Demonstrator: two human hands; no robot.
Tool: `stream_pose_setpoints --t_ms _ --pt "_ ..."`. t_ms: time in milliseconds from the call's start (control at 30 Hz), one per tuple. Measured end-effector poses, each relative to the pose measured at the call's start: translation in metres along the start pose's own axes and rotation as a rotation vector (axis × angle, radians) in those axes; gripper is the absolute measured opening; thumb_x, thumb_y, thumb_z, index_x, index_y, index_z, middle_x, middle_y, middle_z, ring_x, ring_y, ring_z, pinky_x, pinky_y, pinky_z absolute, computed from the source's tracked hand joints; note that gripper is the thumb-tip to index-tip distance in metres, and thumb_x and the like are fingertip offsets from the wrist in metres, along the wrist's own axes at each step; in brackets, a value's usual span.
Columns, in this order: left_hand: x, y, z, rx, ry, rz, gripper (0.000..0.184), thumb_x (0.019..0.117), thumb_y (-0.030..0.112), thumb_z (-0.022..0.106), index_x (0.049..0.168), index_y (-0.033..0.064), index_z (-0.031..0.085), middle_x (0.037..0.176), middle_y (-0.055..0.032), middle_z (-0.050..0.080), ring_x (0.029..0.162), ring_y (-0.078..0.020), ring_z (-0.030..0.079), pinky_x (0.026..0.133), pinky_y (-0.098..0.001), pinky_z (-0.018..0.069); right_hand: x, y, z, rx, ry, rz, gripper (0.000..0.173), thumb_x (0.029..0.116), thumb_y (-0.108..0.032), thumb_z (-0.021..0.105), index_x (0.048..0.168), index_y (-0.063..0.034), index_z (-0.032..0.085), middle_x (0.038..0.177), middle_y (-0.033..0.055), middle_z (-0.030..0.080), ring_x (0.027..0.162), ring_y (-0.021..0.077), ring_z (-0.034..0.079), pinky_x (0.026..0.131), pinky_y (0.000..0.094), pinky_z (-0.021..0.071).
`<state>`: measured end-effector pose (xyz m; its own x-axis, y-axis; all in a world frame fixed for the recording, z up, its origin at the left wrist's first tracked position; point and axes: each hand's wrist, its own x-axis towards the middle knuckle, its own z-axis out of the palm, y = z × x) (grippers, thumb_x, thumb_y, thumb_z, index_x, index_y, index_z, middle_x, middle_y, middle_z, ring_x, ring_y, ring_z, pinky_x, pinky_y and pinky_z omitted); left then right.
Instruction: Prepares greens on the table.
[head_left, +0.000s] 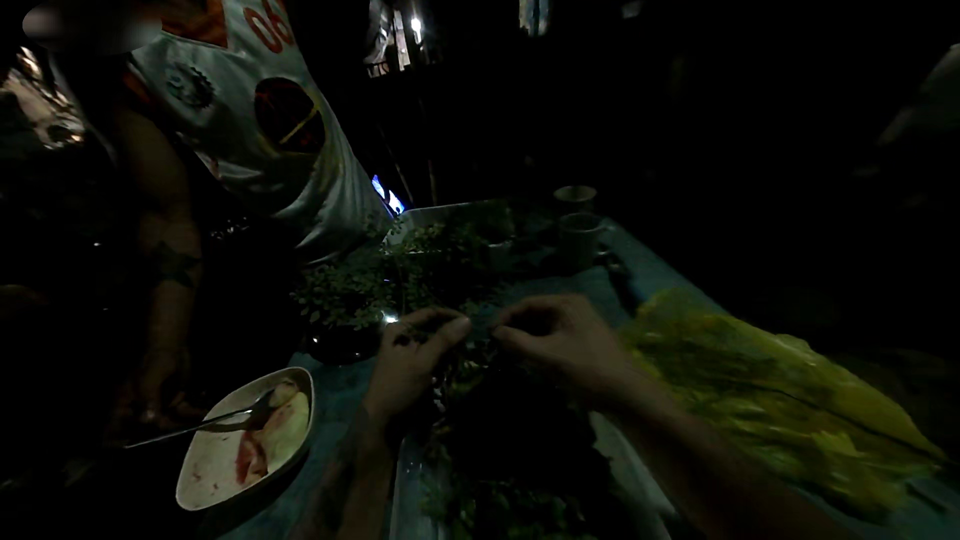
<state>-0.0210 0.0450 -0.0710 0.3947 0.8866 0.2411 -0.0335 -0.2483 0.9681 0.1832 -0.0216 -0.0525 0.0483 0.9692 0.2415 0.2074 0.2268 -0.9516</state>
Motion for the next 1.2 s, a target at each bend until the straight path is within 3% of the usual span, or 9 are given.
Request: stream_pose_setpoints --t_ms 267,467,633,733,800,867,933,1033,1200 --pt "0.001 0.002 -0.003 0.041 0.05 -0.015 0.014 0.1016 0.018 0.062 0.105 0.0101 0.073 0.081 -0.0037 0.068 0.059 -0.0075 0.057 0.051 -0.0211 0.0489 0.002 0.003 0.001 0.065 0.022 0.084 0.004 0.0923 -0.012 0.075 0.092 -0.0086 0.076 0.08 0.0032 0.07 0.069 0.012 0.065 0.062 0.027 0.0556" --pt "0.001 0.008 -0.012 -0.12 0.225 -0.069 0.015 0.1032 0.023 0.059 0.103 0.0157 0.072 0.08 0.0003 0.069 0.055 -0.003 0.055 0.046 -0.0171 0.0456 0.004 0.005 -0.012 0.019 0.052 0.045 0.003 0.0906 -0.012 0.075 0.09 -0.0096 0.076 0.078 0.0033 0.07 0.067 0.0135 0.066 0.061 0.029 0.0574" --pt "-0.001 0.007 -0.011 -0.113 0.19 -0.041 0.015 0.1028 0.027 0.061 0.101 0.0183 0.073 0.08 0.0021 0.069 0.057 -0.0029 0.057 0.048 -0.0176 0.0475 -0.003 -0.001 -0.032 -0.091 -0.325 -0.128 0.004 0.0907 -0.016 0.075 0.091 -0.0137 0.079 0.078 -0.0012 0.071 0.067 0.0076 0.065 0.059 0.0218 0.0561" --pt "-0.001 0.003 -0.012 -0.103 0.121 -0.031 0.016 0.1037 0.029 0.06 0.102 0.0188 0.072 0.074 0.0019 0.063 0.05 -0.0016 0.046 0.043 -0.0156 0.039 -0.002 0.0 -0.039 -0.12 -0.451 -0.144 0.008 0.0923 -0.021 0.074 0.095 -0.0151 0.079 0.085 -0.0017 0.073 0.075 0.0084 0.068 0.066 0.0239 0.0586" --pt "-0.001 0.002 -0.011 -0.099 0.076 -0.037 0.015 0.1037 0.028 0.059 0.103 0.0192 0.072 0.074 0.0019 0.062 0.049 -0.0017 0.046 0.043 -0.0154 0.039 -0.001 0.001 -0.037 -0.119 -0.358 -0.176 0.008 0.0917 -0.021 0.075 0.095 -0.0149 0.079 0.085 -0.0017 0.073 0.074 0.0088 0.068 0.065 0.0239 0.0589" --pt "0.0 0.004 -0.007 -0.127 0.056 -0.058 0.015 0.1032 0.023 0.06 0.103 0.0147 0.072 0.072 0.0001 0.06 0.051 -0.0031 0.048 0.044 -0.017 0.043 0.0 0.002 -0.028 -0.086 -0.135 -0.207 0.005 0.0919 -0.018 0.074 0.094 -0.014 0.077 0.081 -0.0018 0.072 0.068 0.0081 0.065 0.06 0.0229 0.0564" --pt "-0.001 0.008 -0.004 -0.103 0.041 -0.073 0.015 0.102 0.022 0.062 0.104 0.0124 0.073 0.076 -0.0012 0.063 0.055 -0.0045 0.053 0.048 -0.0188 0.0472 0.001 0.002 -0.015 -0.031 -0.005 -0.194 0.008 0.0921 -0.015 0.074 0.1 -0.0133 0.076 0.085 -0.0009 0.073 0.071 0.0091 0.067 0.062 0.0235 0.0578" --pt "-0.003 0.01 0.001 -0.063 0.004 -0.082 0.016 0.1003 0.024 0.065 0.104 0.0115 0.074 0.077 -0.0036 0.065 0.057 -0.0064 0.055 0.05 -0.0207 0.0486 -0.001 0.0 -0.001 0.048 -0.051 -0.103 0.018 0.0898 -0.01 0.077 0.107 -0.0125 0.075 0.094 0.0021 0.075 0.078 0.0136 0.071 0.067 0.0276 0.0615" --pt "-0.004 0.008 0.003 -0.103 -0.016 -0.047 0.014 0.0968 0.025 0.07 0.101 0.0123 0.076 0.077 -0.0041 0.066 0.057 -0.0067 0.056 0.051 -0.0213 0.0503 -0.002 0.0 0.004 0.17 -0.015 -0.025 0.009 0.0926 -0.008 0.074 0.101 -0.0077 0.076 0.086 0.0051 0.072 0.071 0.0131 0.068 0.064 0.0257 0.0595"
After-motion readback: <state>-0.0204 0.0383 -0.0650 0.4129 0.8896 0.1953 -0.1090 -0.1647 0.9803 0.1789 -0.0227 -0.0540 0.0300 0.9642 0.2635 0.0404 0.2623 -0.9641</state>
